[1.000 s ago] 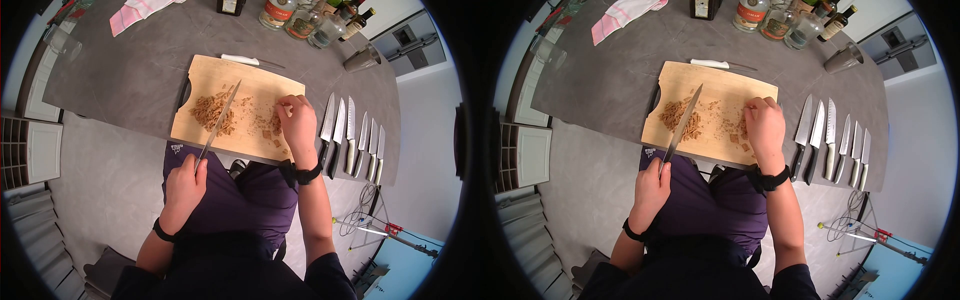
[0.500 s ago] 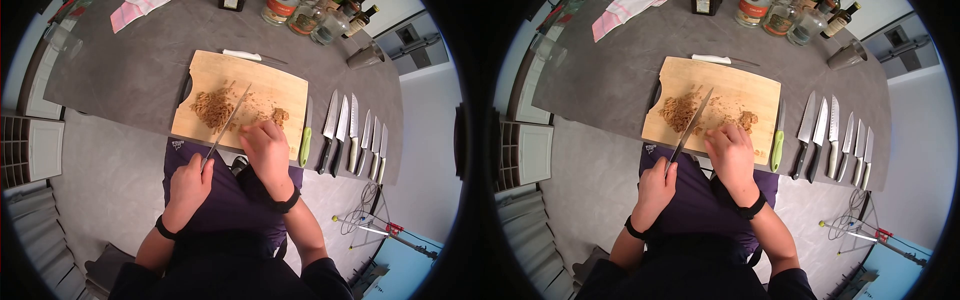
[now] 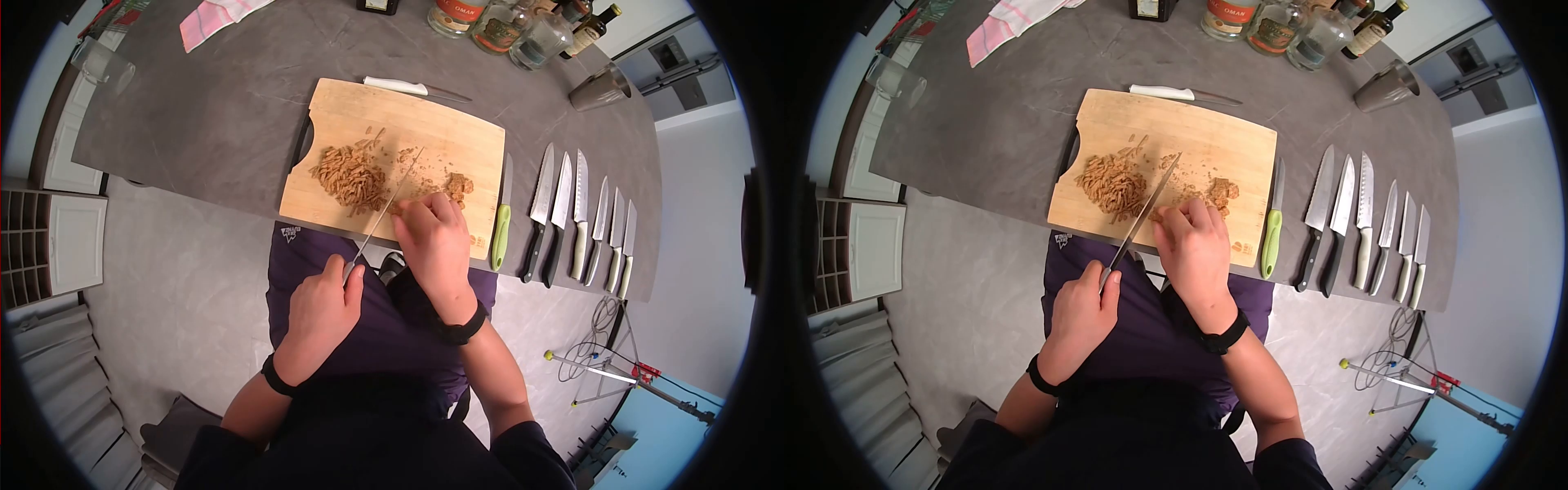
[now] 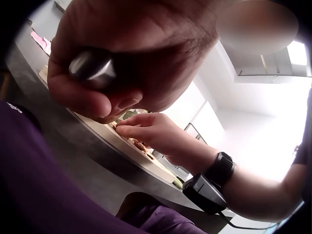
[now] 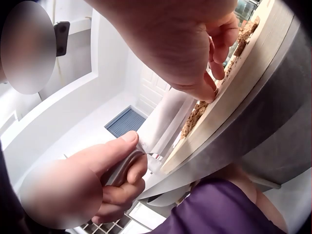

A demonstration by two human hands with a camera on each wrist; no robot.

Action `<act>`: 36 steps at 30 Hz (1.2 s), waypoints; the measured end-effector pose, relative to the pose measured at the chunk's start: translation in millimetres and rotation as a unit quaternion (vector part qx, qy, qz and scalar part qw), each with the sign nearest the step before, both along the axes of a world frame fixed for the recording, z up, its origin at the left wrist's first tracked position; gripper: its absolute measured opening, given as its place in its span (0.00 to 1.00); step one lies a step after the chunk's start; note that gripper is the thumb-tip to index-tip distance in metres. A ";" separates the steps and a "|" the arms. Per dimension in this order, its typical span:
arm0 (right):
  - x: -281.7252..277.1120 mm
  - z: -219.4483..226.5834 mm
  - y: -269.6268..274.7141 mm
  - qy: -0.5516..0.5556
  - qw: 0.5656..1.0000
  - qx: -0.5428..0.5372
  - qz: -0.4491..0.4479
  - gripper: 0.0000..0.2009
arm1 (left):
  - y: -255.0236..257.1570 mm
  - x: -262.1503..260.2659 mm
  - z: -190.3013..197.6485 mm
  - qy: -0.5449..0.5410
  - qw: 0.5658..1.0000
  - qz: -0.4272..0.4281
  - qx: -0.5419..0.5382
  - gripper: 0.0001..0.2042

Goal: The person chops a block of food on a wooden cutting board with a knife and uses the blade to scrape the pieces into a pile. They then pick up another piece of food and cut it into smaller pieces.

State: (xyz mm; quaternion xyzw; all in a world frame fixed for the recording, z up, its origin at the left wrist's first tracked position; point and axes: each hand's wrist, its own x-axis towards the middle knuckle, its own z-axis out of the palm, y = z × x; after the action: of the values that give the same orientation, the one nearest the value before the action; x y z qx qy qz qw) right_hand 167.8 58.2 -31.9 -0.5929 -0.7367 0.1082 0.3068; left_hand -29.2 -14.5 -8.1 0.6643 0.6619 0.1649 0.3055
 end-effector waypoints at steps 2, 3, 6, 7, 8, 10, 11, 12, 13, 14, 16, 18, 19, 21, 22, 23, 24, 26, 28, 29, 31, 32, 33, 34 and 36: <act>-0.7 0.7 0.1 0.005 1.000 0.000 -0.001 0.08 | -0.3 0.6 -0.4 -0.004 1.000 0.001 0.000 0.16; -0.7 1.5 1.2 0.008 1.000 0.001 -0.001 0.07 | -0.3 0.5 0.1 -0.009 1.000 0.004 -0.003 0.16; 0.5 4.6 4.2 0.005 1.000 0.004 0.000 0.06 | 1.6 -1.4 4.4 -0.020 1.000 0.012 0.005 0.16; 0.9 5.7 4.6 0.002 1.000 0.005 0.001 0.05 | 2.3 -2.3 6.3 -0.022 1.000 0.015 0.010 0.16; 2.0 6.8 4.6 0.011 1.000 0.001 0.001 0.05 | 3.2 -3.2 7.7 -0.022 1.000 0.015 0.010 0.16; 4.5 8.9 5.0 0.029 1.000 -0.007 0.002 0.04 | 5.2 -5.7 9.5 -0.021 1.000 0.017 0.011 0.15; 4.7 10.5 4.4 0.038 0.999 -0.024 0.000 0.05 | 5.3 -6.5 9.0 -0.019 1.000 0.016 0.013 0.15; 5.2 12.2 3.5 0.047 0.998 -0.042 -0.003 0.05 | 5.5 -7.0 8.0 -0.017 1.000 0.014 0.015 0.15; 5.7 13.0 2.6 0.056 0.997 -0.059 -0.006 0.05 | 5.4 -6.9 7.4 -0.015 1.000 0.012 0.017 0.15; 5.4 12.2 1.4 0.049 0.997 -0.057 -0.011 0.05 | 4.9 -6.1 8.0 -0.013 1.000 0.012 0.012 0.15; 4.5 9.6 0.0 0.033 0.998 -0.051 -0.023 0.05 | 5.0 -3.9 9.0 -0.009 1.000 0.011 0.004 0.16; 4.1 10.2 -1.2 0.031 0.998 -0.044 -0.024 0.07 | 4.4 -1.4 8.3 -0.010 1.000 0.007 -0.006 0.16; 2.5 10.5 -2.6 0.030 0.998 -0.042 -0.022 0.07 | 2.6 -1.0 7.9 -0.009 1.000 0.008 -0.012 0.16; 0.4 14.0 -6.3 0.029 0.998 -0.053 -0.011 0.09 | -1.0 0.3 4.7 0.000 1.000 0.003 -0.009 0.16; 0.4 15.1 -7.7 0.028 0.998 -0.056 -0.008 0.10 | -1.8 0.9 3.6 0.003 1.000 -0.002 -0.006 0.16; 0.4 15.0 -8.9 0.020 0.998 -0.050 -0.012 0.10 | -2.4 1.2 3.6 0.005 1.000 -0.003 -0.008 0.16; 0.0 14.7 -10.0 0.011 0.999 -0.044 -0.016 0.11 | -3.0 1.3 3.8 0.007 1.000 -0.004 -0.010 0.16; -0.5 14.3 -11.9 -0.002 0.999 -0.037 -0.025 0.11 | -3.6 1.5 3.8 0.004 1.000 -0.004 -0.008 0.16; -0.8 13.0 -13.5 -0.012 0.999 -0.035 -0.032 0.10 | -4.2 1.2 3.1 -0.005 1.000 0.000 0.000 0.16; -0.8 10.6 -13.8 -0.011 0.999 -0.033 -0.032 0.10 | -4.1 0.8 2.7 -0.002 1.000 -0.002 0.001 0.16; -0.8 4.1 -13.3 -0.007 0.999 -0.027 -0.033 0.10 | -2.5 -0.2 2.0 0.003 1.000 -0.006 0.004 0.16; -1.7 2.6 -12.8 -0.007 0.999 -0.027 -0.037 0.10 | -1.6 -0.4 2.0 -0.002 1.000 -0.004 0.008 0.16; -3.0 1.5 -12.0 -0.007 0.999 -0.026 -0.041 0.10 | -0.4 -0.5 2.0 -0.007 1.000 -0.002 0.011 0.16; -4.0 0.9 -11.1 -0.007 0.999 -0.026 -0.045 0.09 | 0.6 -0.2 2.1 -0.012 1.000 0.000 0.015 0.16; -5.5 0.7 -8.2 -0.005 0.998 -0.022 -0.050 0.09 | 2.7 0.4 2.9 -0.001 1.000 0.000 0.010 0.16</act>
State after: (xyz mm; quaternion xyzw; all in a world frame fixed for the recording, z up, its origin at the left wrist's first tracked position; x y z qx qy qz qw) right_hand 162.3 50.0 -31.2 -0.6361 -0.7051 0.1061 0.2949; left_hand -28.8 -11.8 -5.3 0.6677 0.6596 0.1721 0.2990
